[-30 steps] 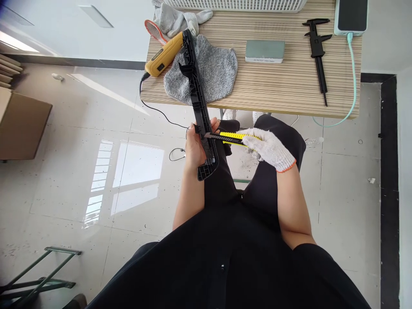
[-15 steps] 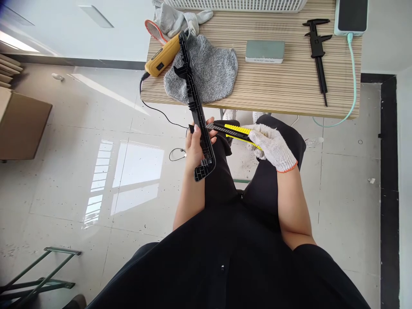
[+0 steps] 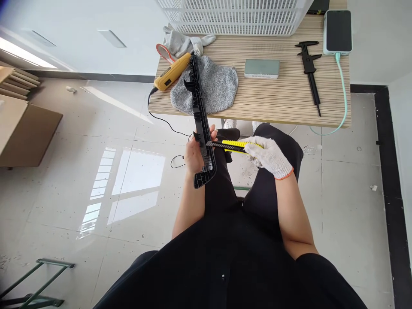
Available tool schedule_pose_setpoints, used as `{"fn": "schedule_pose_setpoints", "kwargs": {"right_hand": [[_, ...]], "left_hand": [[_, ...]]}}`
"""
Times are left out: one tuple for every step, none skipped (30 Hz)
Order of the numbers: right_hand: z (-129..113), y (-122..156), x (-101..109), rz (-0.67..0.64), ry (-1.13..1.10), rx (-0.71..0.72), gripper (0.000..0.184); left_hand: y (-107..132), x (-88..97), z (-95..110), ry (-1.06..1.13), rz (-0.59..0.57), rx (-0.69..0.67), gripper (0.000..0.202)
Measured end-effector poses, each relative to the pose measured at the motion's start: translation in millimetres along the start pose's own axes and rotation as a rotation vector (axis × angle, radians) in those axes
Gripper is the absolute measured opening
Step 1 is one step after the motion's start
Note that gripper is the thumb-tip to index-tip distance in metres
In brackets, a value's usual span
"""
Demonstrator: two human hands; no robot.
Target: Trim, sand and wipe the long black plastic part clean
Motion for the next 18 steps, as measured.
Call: {"fn": "schedule_pose_setpoints", "kwargs": {"right_hand": [[0.7, -0.5, -0.5, 0.007, 0.022, -0.009, 0.035], [1.0, -1.0, -0.9, 0.016, 0.037, -0.015, 0.034], [1.2, -1.4, -1.0, 0.03, 0.046, -0.02, 0.034], [1.3, -1.7, -0.8, 0.046, 0.047, -0.024, 0.034], [1.4, -2.1, -0.6, 0.06, 0.046, -0.029, 0.034], [1.7, -2.3, -0.3, 0.07, 0.046, -0.031, 0.035], [2.1, -2.6, -0.1, 0.076, 0.05, -0.03, 0.035], [2.8, -2.9, -0.1, 0.074, 0.059, -0.026, 0.036], [3.6, -3.1, -0.2, 0.068, 0.071, -0.019, 0.036], [4.5, -3.2, -0.3, 0.061, 0.085, -0.01, 0.037], [5.3, -3.2, -0.5, 0.055, 0.1, 0.0, 0.037], [6.0, -3.0, -0.7, 0.051, 0.115, 0.011, 0.039], [6.3, -2.8, -1.0, 0.048, 0.129, 0.024, 0.04], [6.3, -2.6, -1.2, 0.047, 0.143, 0.038, 0.042], [6.1, -2.4, -1.4, 0.046, 0.154, 0.052, 0.043], [5.8, -2.3, -1.6, 0.046, 0.162, 0.064, 0.044], [5.6, -2.3, -1.7, 0.047, 0.167, 0.073, 0.045], [5.5, -2.4, -1.6, 0.049, 0.169, 0.079, 0.045]], "left_hand": [[-0.4, 0.0, -0.3, -0.016, 0.011, 0.002, 0.046], [-0.8, 0.1, -0.4, -0.032, 0.025, 0.003, 0.049], [-1.0, 0.0, -0.2, -0.046, 0.039, 0.001, 0.052], [-1.1, -0.2, 0.2, -0.055, 0.051, -0.002, 0.054], [-1.1, -0.2, 0.8, -0.06, 0.062, -0.009, 0.055], [-1.0, 0.0, 1.4, -0.064, 0.072, -0.015, 0.056], [-0.7, 0.5, 1.9, -0.067, 0.082, -0.019, 0.056], [-0.5, 1.2, 2.2, -0.07, 0.091, -0.018, 0.055], [-0.2, 2.1, 2.2, -0.076, 0.097, -0.011, 0.055], [0.0, 3.2, 2.0, -0.082, 0.1, 0.0, 0.055], [0.2, 4.1, 1.7, -0.088, 0.099, 0.01, 0.055], [0.2, 5.0, 1.5, -0.092, 0.095, 0.019, 0.055], [0.2, 5.7, 1.3, -0.091, 0.09, 0.024, 0.056], [0.0, 6.3, 1.1, -0.089, 0.085, 0.025, 0.056], [-0.3, 6.8, 1.1, -0.084, 0.081, 0.022, 0.056], [-0.6, 7.3, 1.0, -0.08, 0.08, 0.016, 0.056], [-0.9, 7.6, 0.8, -0.077, 0.079, 0.012, 0.056], [-1.2, 8.0, 0.5, -0.077, 0.079, 0.01, 0.056]]}}
Point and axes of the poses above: each hand's wrist, its own y-axis away from the middle knuckle, its own x-axis out of the back of the hand, z = x × y, the point moved 5 cm from there along -y, towards the middle knuckle, and after that the axes turned 6 degrees about -z, right-handed, at the moved point
